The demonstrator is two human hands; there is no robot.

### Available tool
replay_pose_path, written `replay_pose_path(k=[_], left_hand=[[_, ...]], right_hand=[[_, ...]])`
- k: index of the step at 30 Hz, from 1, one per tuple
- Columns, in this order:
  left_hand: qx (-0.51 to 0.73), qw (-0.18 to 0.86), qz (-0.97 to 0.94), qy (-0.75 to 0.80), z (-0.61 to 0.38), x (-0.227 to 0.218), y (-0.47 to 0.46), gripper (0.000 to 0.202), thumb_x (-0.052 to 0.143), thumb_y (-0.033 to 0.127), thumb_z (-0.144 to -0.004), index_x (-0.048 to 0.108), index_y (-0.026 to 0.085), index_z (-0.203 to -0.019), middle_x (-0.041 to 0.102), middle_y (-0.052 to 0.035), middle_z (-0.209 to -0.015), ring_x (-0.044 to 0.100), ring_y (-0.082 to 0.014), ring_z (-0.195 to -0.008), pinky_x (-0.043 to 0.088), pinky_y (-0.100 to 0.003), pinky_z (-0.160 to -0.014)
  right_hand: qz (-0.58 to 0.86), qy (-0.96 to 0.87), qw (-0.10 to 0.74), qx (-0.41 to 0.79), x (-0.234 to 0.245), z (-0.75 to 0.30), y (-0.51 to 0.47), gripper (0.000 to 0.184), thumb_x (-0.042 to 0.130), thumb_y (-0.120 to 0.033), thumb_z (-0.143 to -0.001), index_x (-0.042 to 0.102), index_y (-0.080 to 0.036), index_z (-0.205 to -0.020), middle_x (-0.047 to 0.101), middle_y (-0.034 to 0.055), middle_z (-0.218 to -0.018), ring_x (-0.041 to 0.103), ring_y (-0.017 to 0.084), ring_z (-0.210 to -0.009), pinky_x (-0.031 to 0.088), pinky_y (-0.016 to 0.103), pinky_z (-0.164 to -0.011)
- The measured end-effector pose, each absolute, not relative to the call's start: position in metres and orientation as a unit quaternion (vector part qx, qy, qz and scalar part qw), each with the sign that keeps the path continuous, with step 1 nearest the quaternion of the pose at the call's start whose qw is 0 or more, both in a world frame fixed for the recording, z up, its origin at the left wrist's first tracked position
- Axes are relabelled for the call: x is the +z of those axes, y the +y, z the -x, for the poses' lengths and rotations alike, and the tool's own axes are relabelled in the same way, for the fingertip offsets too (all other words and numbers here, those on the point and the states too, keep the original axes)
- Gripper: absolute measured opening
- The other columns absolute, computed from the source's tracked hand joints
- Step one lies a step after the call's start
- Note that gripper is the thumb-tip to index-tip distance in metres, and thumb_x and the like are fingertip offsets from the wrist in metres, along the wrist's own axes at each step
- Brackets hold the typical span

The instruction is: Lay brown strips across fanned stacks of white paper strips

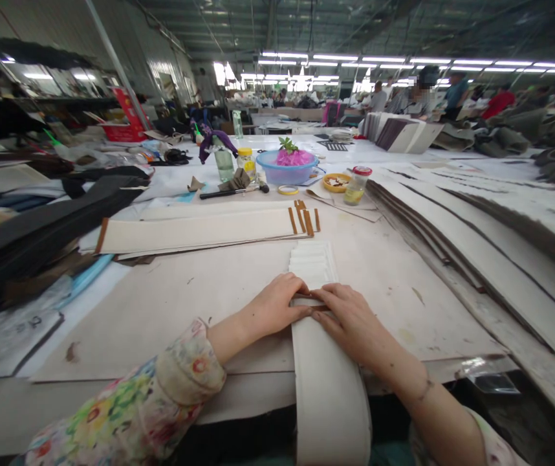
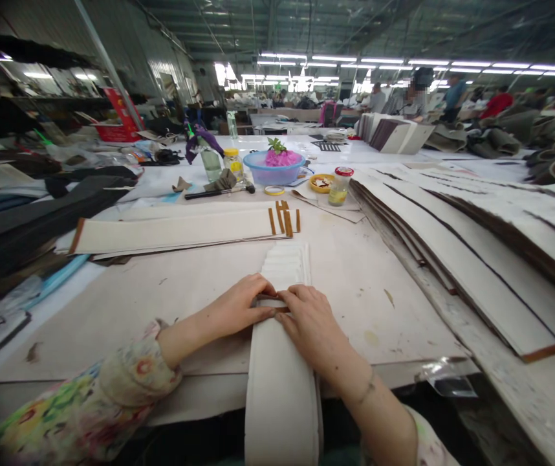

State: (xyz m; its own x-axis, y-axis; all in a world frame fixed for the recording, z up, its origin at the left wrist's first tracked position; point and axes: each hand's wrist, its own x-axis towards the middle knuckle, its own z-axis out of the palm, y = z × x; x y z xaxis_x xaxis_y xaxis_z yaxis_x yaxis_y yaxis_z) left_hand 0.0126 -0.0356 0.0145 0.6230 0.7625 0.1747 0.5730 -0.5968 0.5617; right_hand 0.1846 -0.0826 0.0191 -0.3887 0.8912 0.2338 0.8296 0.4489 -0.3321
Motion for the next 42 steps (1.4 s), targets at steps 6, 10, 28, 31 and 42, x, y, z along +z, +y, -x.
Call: replay_pose_path(k=[6, 10, 28, 31, 42], left_hand=[[0.196, 0.217, -0.881, 0.373, -0.012, 0.013, -0.038, 0.021, 0.059, 0.033, -0.076, 0.054, 0.015, -0.085, 0.055, -0.0035, -0.088, 0.049, -0.0173, -0.086, 0.04, -0.029, -0.076], [0.173, 0.174, -0.901, 0.358, -0.012, 0.016, -0.041, 0.02, 0.05, 0.035, -0.083, 0.055, 0.016, -0.083, 0.053, -0.0038, -0.086, 0.048, -0.0172, -0.084, 0.04, -0.029, -0.075], [0.192, 0.237, -0.884, 0.353, 0.027, 0.007, -0.061, 0.023, 0.038, 0.023, -0.089, 0.056, 0.017, -0.101, 0.056, -0.0048, -0.093, 0.049, -0.0154, -0.09, 0.04, -0.029, -0.084], [0.196, 0.241, -0.873, 0.375, 0.03, 0.013, -0.052, 0.026, 0.036, 0.025, -0.089, 0.06, 0.016, -0.094, 0.056, -0.0043, -0.087, 0.051, -0.0147, -0.086, 0.041, -0.027, -0.08], [0.152, 0.096, -0.919, 0.351, -0.015, 0.024, -0.018, 0.022, 0.039, 0.021, -0.087, 0.06, 0.015, -0.091, 0.057, -0.0061, -0.088, 0.05, -0.017, -0.085, 0.041, -0.029, -0.08]], right_hand=[[0.482, -0.854, 0.182, 0.075, 0.02, -0.186, -0.08, 0.025, 0.051, -0.023, -0.083, 0.054, -0.019, -0.108, 0.058, 0.0064, -0.093, 0.052, 0.02, -0.09, 0.044, 0.037, -0.08], [0.478, -0.864, 0.155, 0.035, 0.023, -0.181, -0.085, 0.017, 0.049, -0.018, -0.084, 0.056, -0.017, -0.099, 0.058, 0.0069, -0.088, 0.053, 0.021, -0.086, 0.046, 0.036, -0.077], [0.509, -0.846, 0.16, -0.012, 0.017, -0.173, -0.097, 0.025, 0.044, -0.027, -0.087, 0.053, -0.02, -0.109, 0.057, 0.0071, -0.089, 0.053, 0.02, -0.085, 0.045, 0.035, -0.077], [0.508, -0.846, 0.163, -0.01, 0.016, -0.173, -0.097, 0.025, 0.044, -0.027, -0.087, 0.053, -0.019, -0.109, 0.056, 0.0077, -0.09, 0.053, 0.021, -0.086, 0.045, 0.037, -0.078], [0.525, -0.83, 0.186, -0.026, 0.01, -0.172, -0.101, 0.025, 0.045, -0.024, -0.086, 0.055, -0.014, -0.106, 0.058, 0.0096, -0.093, 0.052, 0.022, -0.088, 0.045, 0.037, -0.08]])
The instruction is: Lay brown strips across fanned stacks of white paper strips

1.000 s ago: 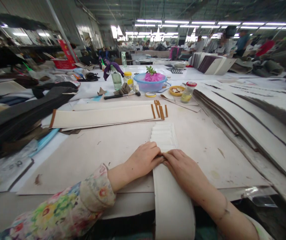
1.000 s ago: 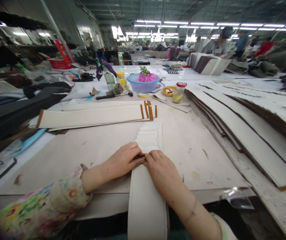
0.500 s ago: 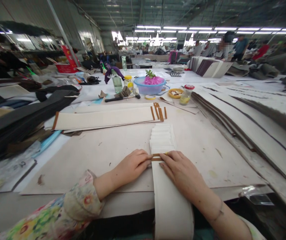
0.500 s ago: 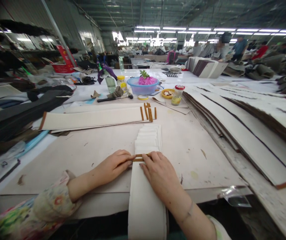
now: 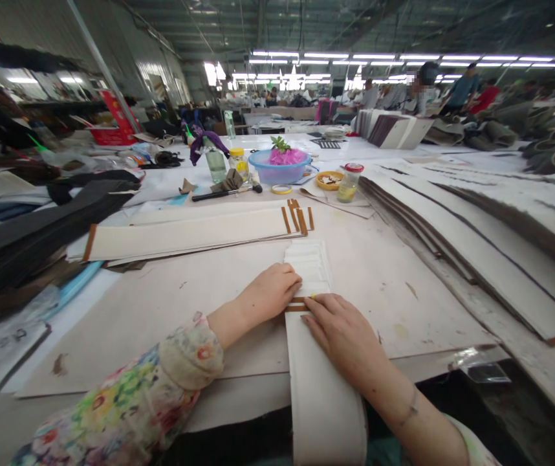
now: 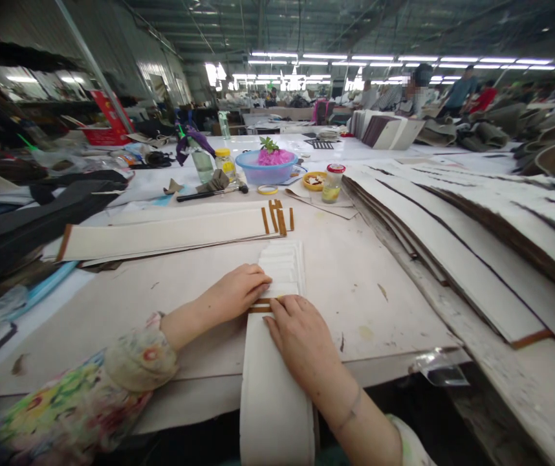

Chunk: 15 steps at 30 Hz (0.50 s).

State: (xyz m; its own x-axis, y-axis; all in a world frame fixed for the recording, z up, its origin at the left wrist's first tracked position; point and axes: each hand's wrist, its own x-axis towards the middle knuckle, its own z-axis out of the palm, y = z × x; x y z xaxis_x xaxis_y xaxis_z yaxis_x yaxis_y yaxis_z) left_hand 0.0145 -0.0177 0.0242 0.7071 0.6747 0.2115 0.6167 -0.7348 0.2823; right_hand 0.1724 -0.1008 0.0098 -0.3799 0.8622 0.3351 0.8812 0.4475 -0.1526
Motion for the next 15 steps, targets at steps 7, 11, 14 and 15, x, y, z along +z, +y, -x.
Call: replay_pose_path(k=[7, 11, 14, 15], left_hand=[[0.157, 0.116, -0.905, 0.379, -0.024, 0.023, -0.017, 0.017, 0.044, 0.026, -0.084, 0.056, 0.015, -0.078, 0.058, -0.0038, -0.081, 0.051, -0.0155, -0.079, 0.041, -0.026, -0.073], [0.11, 0.209, -0.875, 0.423, -0.035, 0.03, -0.009, 0.021, 0.046, 0.033, -0.081, 0.058, 0.017, -0.078, 0.061, -0.0007, -0.075, 0.054, -0.0141, -0.069, 0.04, -0.023, -0.061], [0.074, 0.27, -0.865, 0.416, -0.044, 0.033, -0.003, 0.018, 0.049, 0.031, -0.077, 0.06, 0.018, -0.081, 0.064, 0.0002, -0.076, 0.055, -0.014, -0.069, 0.04, -0.022, -0.06], [0.07, 0.283, -0.863, 0.412, -0.045, 0.032, -0.002, 0.017, 0.05, 0.028, -0.075, 0.061, 0.018, -0.082, 0.064, 0.0004, -0.077, 0.056, -0.0139, -0.07, 0.041, -0.022, -0.061]], right_hand=[[0.529, -0.827, 0.191, -0.018, 0.006, -0.174, -0.101, 0.027, 0.043, -0.024, -0.087, 0.054, -0.013, -0.108, 0.058, 0.0106, -0.096, 0.053, 0.023, -0.091, 0.045, 0.039, -0.082], [0.512, -0.828, 0.226, -0.027, 0.006, -0.175, -0.101, 0.025, 0.042, -0.023, -0.087, 0.055, -0.014, -0.106, 0.06, 0.0107, -0.096, 0.054, 0.022, -0.091, 0.046, 0.039, -0.082], [0.501, -0.831, 0.24, -0.023, 0.007, -0.175, -0.102, 0.025, 0.041, -0.021, -0.087, 0.055, -0.014, -0.105, 0.06, 0.0109, -0.097, 0.055, 0.022, -0.092, 0.046, 0.038, -0.083], [0.499, -0.832, 0.241, -0.02, 0.008, -0.175, -0.102, 0.024, 0.04, -0.02, -0.087, 0.056, -0.014, -0.105, 0.06, 0.0108, -0.097, 0.055, 0.022, -0.093, 0.047, 0.038, -0.082]])
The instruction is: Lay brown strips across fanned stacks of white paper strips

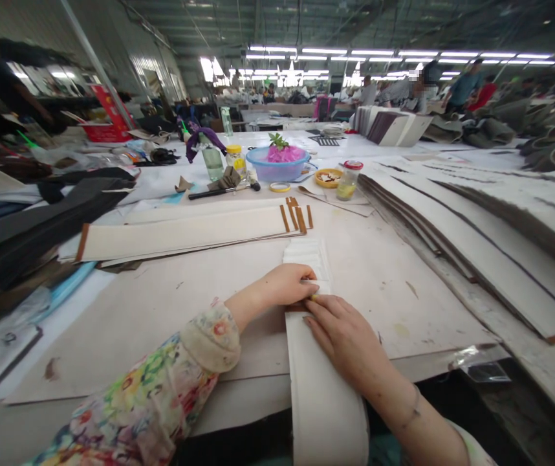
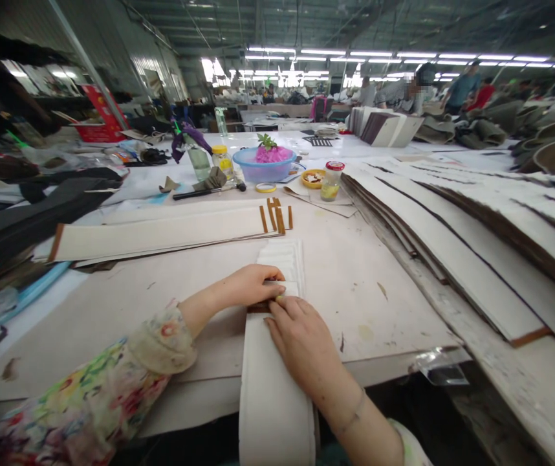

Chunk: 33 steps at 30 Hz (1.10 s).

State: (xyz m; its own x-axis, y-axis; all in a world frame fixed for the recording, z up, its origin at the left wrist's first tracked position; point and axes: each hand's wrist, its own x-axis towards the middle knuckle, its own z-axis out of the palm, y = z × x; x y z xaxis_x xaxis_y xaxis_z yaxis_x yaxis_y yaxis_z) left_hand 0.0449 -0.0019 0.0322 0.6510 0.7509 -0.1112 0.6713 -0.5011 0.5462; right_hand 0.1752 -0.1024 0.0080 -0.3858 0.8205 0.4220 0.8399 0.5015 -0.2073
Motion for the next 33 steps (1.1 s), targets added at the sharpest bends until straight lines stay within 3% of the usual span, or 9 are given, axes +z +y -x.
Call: replay_pose_path(k=[5, 11, 19, 23, 33], left_hand=[[0.075, 0.309, -0.862, 0.395, -0.042, 0.031, -0.001, 0.019, 0.05, 0.019, -0.068, 0.061, 0.017, -0.084, 0.065, 0.0011, -0.081, 0.057, -0.013, -0.071, 0.042, -0.021, -0.063], [0.061, 0.27, -0.876, 0.394, -0.04, 0.033, -0.004, 0.021, 0.048, 0.018, -0.066, 0.06, 0.017, -0.085, 0.064, -0.0007, -0.082, 0.056, -0.0156, -0.073, 0.042, -0.023, -0.064], [0.116, 0.216, -0.903, 0.354, -0.045, 0.025, -0.007, 0.021, 0.051, 0.022, -0.075, 0.061, 0.016, -0.093, 0.061, -0.0041, -0.091, 0.055, -0.0174, -0.085, 0.043, -0.026, -0.077], [0.122, 0.183, -0.915, 0.337, -0.048, 0.025, -0.011, 0.021, 0.049, 0.016, -0.078, 0.06, 0.017, -0.096, 0.058, -0.0046, -0.094, 0.052, -0.0173, -0.091, 0.041, -0.027, -0.083], [0.068, 0.1, -0.946, 0.302, -0.052, 0.029, -0.022, 0.018, 0.042, 0.014, -0.083, 0.059, 0.016, -0.086, 0.055, -0.0049, -0.085, 0.05, -0.0176, -0.082, 0.041, -0.029, -0.076]], right_hand=[[0.499, -0.831, 0.245, -0.005, 0.011, -0.176, -0.104, 0.023, 0.041, -0.022, -0.087, 0.056, -0.017, -0.103, 0.06, 0.0097, -0.099, 0.055, 0.022, -0.092, 0.047, 0.039, -0.081], [0.511, -0.826, 0.238, 0.015, 0.012, -0.177, -0.107, 0.021, 0.049, -0.025, -0.083, 0.058, -0.017, -0.101, 0.06, 0.0094, -0.1, 0.054, 0.023, -0.094, 0.046, 0.04, -0.084], [0.507, -0.818, 0.271, 0.011, 0.007, -0.177, -0.108, 0.02, 0.047, -0.026, -0.084, 0.058, -0.017, -0.099, 0.06, 0.0092, -0.097, 0.055, 0.021, -0.093, 0.048, 0.038, -0.081], [0.513, -0.815, 0.271, 0.019, 0.006, -0.176, -0.108, 0.02, 0.047, -0.025, -0.084, 0.057, -0.017, -0.099, 0.061, 0.0091, -0.097, 0.055, 0.022, -0.093, 0.048, 0.039, -0.081], [0.513, -0.811, 0.281, 0.026, 0.006, -0.176, -0.109, 0.018, 0.046, -0.023, -0.085, 0.057, -0.017, -0.097, 0.062, 0.0087, -0.096, 0.055, 0.022, -0.093, 0.044, 0.04, -0.085]])
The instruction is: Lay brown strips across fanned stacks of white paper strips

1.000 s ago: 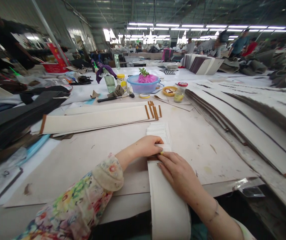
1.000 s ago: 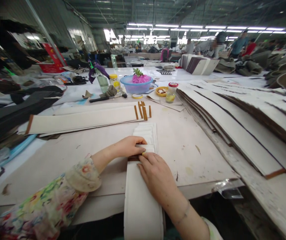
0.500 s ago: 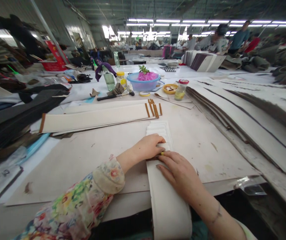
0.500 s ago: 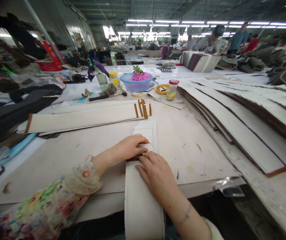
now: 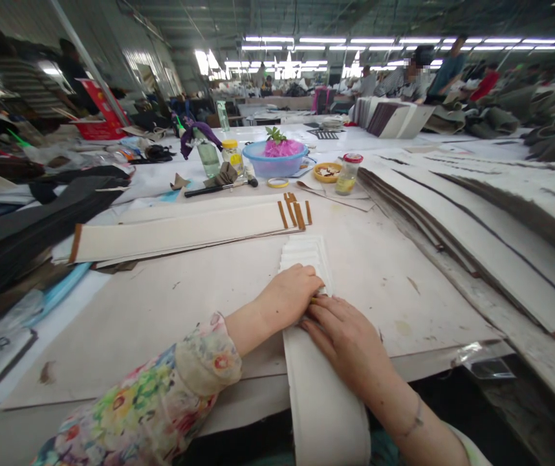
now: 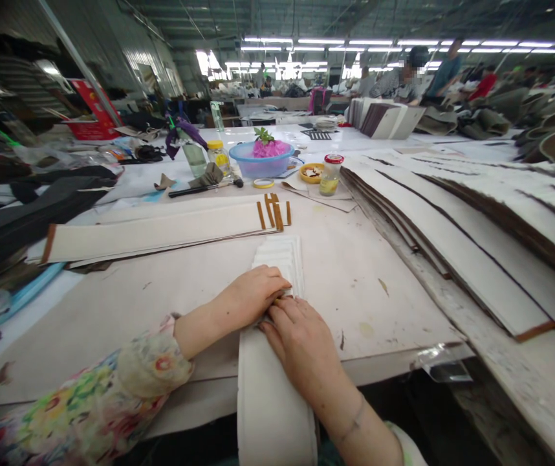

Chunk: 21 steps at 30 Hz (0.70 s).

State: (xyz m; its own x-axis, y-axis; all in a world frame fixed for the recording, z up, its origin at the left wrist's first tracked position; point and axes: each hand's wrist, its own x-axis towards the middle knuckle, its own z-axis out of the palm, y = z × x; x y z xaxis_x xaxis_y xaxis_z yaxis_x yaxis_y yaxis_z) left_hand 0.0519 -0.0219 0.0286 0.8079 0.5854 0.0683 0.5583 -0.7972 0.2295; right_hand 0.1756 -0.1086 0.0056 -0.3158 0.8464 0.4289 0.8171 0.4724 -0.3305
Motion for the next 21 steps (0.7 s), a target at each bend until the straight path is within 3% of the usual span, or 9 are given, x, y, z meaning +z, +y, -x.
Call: replay_pose_path(k=[5, 10, 14, 21], left_hand=[[0.031, 0.069, -0.954, 0.289, -0.051, 0.035, -0.026, 0.012, 0.046, 0.013, -0.079, 0.057, 0.016, -0.079, 0.053, -0.0051, -0.083, 0.047, -0.018, -0.08, 0.04, -0.029, -0.075], [0.03, 0.068, -0.958, 0.276, -0.045, 0.04, -0.029, 0.019, 0.044, 0.011, -0.08, 0.057, 0.017, -0.093, 0.053, -0.0056, -0.089, 0.047, -0.0187, -0.083, 0.04, -0.029, -0.073], [0.056, 0.103, -0.954, 0.276, -0.039, 0.032, -0.024, 0.023, 0.044, 0.017, -0.083, 0.056, 0.02, -0.103, 0.054, -0.0048, -0.092, 0.048, -0.0181, -0.086, 0.04, -0.029, -0.076], [0.143, 0.192, -0.91, 0.339, -0.015, 0.021, -0.019, 0.022, 0.051, 0.027, -0.082, 0.058, 0.016, -0.099, 0.056, -0.0061, -0.095, 0.05, -0.0179, -0.093, 0.04, -0.029, -0.083]], right_hand=[[0.516, -0.809, 0.279, 0.032, 0.007, -0.175, -0.109, 0.018, 0.044, -0.02, -0.085, 0.058, -0.016, -0.095, 0.062, 0.0089, -0.094, 0.055, 0.021, -0.092, 0.044, 0.038, -0.085], [0.533, -0.792, 0.296, 0.02, 0.005, -0.177, -0.107, 0.021, 0.04, -0.014, -0.083, 0.057, -0.016, -0.094, 0.061, 0.0093, -0.095, 0.055, 0.021, -0.091, 0.046, 0.036, -0.082], [0.536, -0.796, 0.282, 0.025, 0.005, -0.178, -0.103, 0.018, 0.04, -0.016, -0.084, 0.057, -0.016, -0.088, 0.061, 0.0085, -0.087, 0.055, 0.021, -0.088, 0.046, 0.037, -0.078], [0.542, -0.799, 0.257, 0.05, 0.01, -0.178, -0.097, 0.013, 0.045, -0.021, -0.084, 0.054, -0.018, -0.092, 0.057, 0.0063, -0.086, 0.052, 0.021, -0.084, 0.043, 0.036, -0.076]])
